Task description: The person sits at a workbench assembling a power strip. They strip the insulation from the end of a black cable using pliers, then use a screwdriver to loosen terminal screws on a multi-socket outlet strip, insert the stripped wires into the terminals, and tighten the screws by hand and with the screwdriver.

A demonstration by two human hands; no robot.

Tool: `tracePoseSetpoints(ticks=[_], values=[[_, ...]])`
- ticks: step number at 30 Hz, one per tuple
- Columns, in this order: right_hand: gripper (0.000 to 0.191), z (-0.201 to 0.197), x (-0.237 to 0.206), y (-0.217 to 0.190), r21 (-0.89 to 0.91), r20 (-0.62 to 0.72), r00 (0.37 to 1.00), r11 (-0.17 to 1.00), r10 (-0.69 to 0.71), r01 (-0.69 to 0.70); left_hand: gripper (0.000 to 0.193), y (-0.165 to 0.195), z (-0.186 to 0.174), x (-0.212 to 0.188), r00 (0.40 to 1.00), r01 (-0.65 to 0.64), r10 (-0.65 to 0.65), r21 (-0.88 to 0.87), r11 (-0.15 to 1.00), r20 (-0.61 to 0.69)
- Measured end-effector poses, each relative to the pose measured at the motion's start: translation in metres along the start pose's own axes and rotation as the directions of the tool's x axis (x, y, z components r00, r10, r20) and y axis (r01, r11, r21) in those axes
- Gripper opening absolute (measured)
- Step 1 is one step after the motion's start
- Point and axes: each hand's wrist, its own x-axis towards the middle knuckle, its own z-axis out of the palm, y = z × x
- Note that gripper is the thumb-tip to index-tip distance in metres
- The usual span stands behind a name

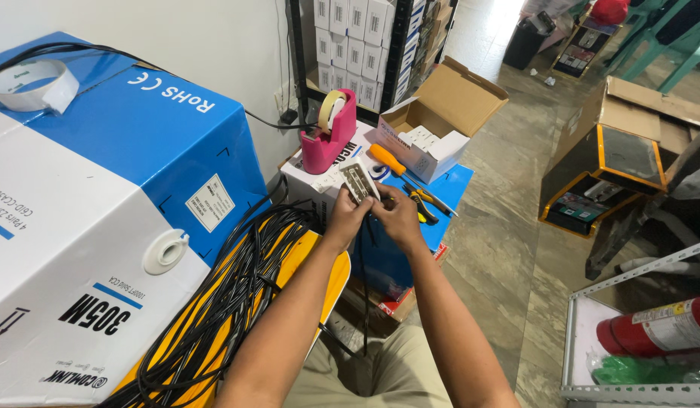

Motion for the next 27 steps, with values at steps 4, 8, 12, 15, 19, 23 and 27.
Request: tracePoseSetpoints(ticks=[4, 8, 12, 15, 19, 23, 27], values=[[0.041, -0.001, 0.000, 0.000, -0.082, -0.024, 1.000, 0.996, 0.020, -0.022, 0.041, -0.001, 0.003, 0.000, 0.999, -0.015, 0.018, 0.097, 0.995, -0.034], [0.041, 0.001, 0.000, -0.001, -0.137, -0.038, 0.999, 0.991, -0.008, 0.003, 0.040, 0.005, 0.007, -0.005, 0.993, -0.032, 0.068, 0.345, 0.938, -0.095], [0.037, 0.004, 0.000, -0.002, -0.074, -0.064, 0.998, 0.997, -0.026, 0.022, 0.048, 0.012, 0.014, -0.010, 0.973, -0.131, 0.214, 0.552, 0.824, -0.089], [0.030, 0.005, 0.000, -0.005, -0.021, -0.126, 0.992, 1.000, 0.017, -0.020, 0.039, 0.013, 0.018, -0.011, 0.964, -0.158, 0.239, 0.472, 0.867, -0.117], [0.026, 0.005, -0.002, -0.010, -0.038, -0.157, 0.980, 0.991, 0.120, -0.128, 0.042, 0.014, 0.019, -0.009, 0.954, -0.121, 0.236, 0.480, 0.869, -0.187], [0.019, 0.005, -0.001, -0.008, -0.045, -0.085, 0.991, 0.993, 0.101, -0.105, 0.038, 0.022, 0.021, -0.013, 0.949, -0.112, 0.234, 0.467, 0.877, -0.211], [0.016, 0.004, 0.003, -0.001, 0.047, -0.049, 0.991, 0.991, 0.124, -0.122, 0.032, 0.034, 0.026, -0.019, 0.944, -0.094, 0.254, 0.564, 0.820, -0.211]])
